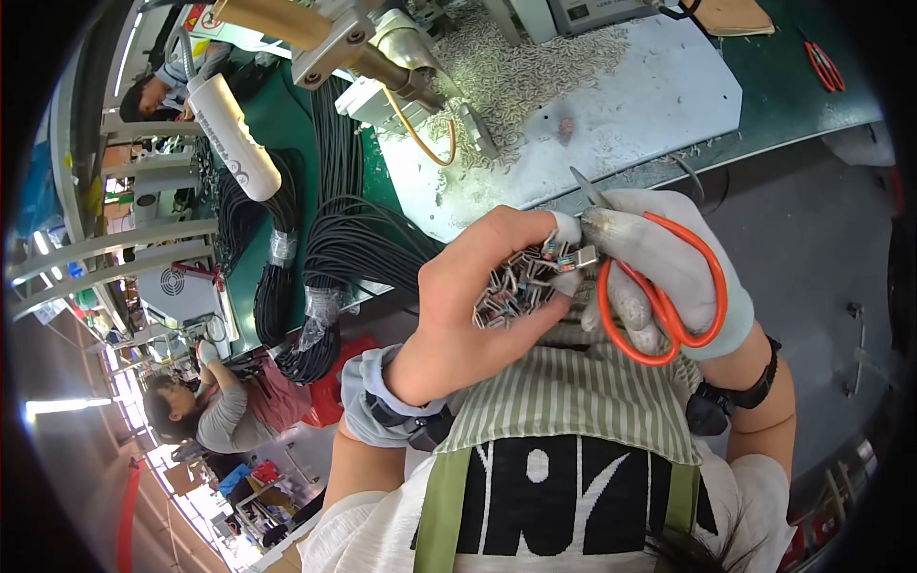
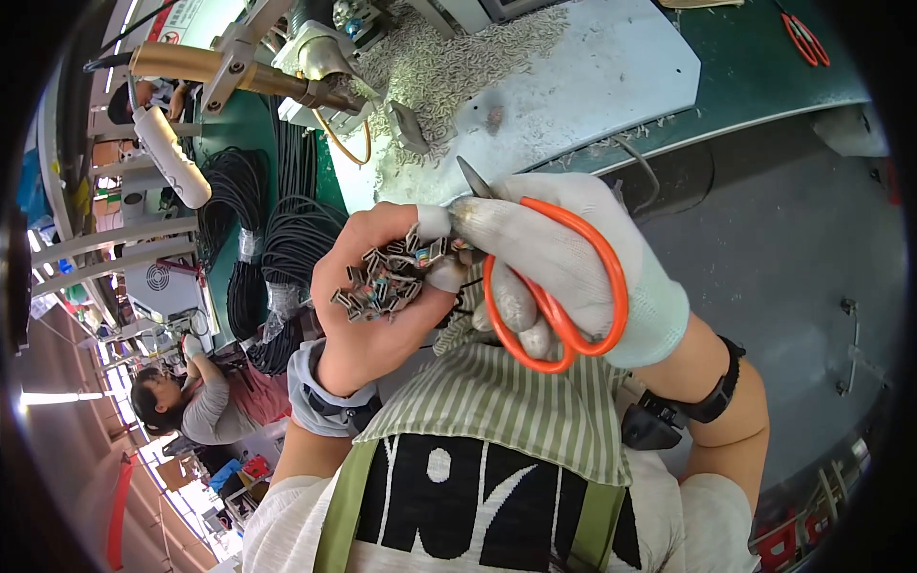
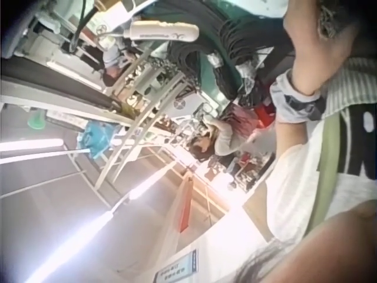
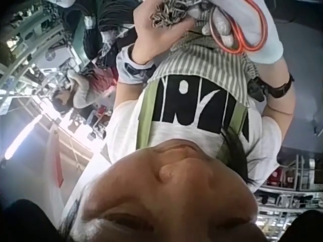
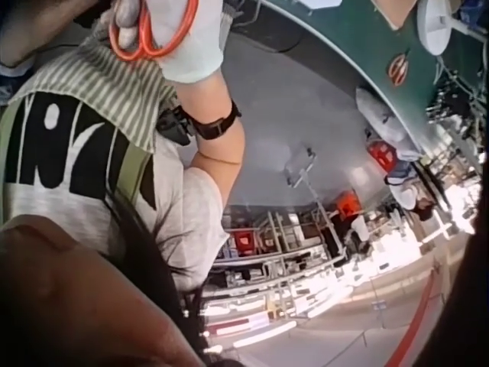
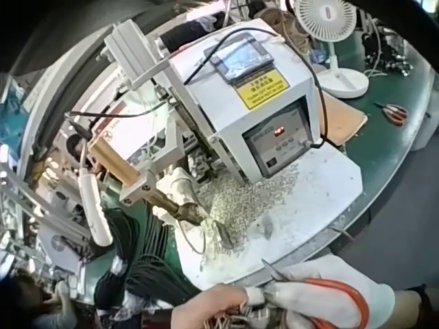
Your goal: Process bundles of wires by feeding them into a crimping machine and trimming ends with scissors.
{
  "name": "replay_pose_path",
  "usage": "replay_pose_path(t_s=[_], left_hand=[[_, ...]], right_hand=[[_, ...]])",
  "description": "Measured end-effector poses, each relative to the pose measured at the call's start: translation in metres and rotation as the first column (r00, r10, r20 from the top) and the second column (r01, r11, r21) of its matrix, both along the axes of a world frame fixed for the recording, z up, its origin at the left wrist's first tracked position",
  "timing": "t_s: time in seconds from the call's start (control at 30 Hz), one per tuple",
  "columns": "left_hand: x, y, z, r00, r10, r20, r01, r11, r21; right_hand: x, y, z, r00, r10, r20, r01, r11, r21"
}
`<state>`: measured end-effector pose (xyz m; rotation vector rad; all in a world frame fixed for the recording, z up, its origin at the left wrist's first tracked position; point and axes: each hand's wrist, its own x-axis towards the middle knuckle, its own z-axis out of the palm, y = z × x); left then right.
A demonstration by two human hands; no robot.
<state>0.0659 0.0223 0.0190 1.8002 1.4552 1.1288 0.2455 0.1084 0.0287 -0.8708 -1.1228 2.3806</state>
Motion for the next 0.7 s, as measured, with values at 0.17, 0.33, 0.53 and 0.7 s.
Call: replay_pose_path(t_s=[0.17, 0.33, 0.53, 0.7], left_hand=[[0.006, -0.003, 0.004, 0.994, 0.036, -0.098, -0.025, 0.993, 0.116], [-0.008, -0.011, 0.023, 0.916, 0.131, 0.379, 0.047, 0.904, -0.426], [-0.013, -0.006, 0.030, 0.717, 0.247, 0.652, 0.340, 0.693, -0.636], [0.000, -0.007, 0.023, 0.988, -0.052, 0.142, 0.082, 0.975, -0.208]], right_hand=[[0.002, -0.007, -0.002, 0.994, -0.063, 0.091, 0.046, 0.984, 0.173], [-0.001, -0.006, -0.018, 0.964, -0.267, -0.020, 0.122, 0.371, 0.921], [0.003, 0.004, -0.011, 0.995, -0.071, -0.070, 0.067, -0.041, 0.997], [0.009, 0.012, 0.007, 0.940, 0.266, 0.215, -0.320, 0.904, 0.283]])
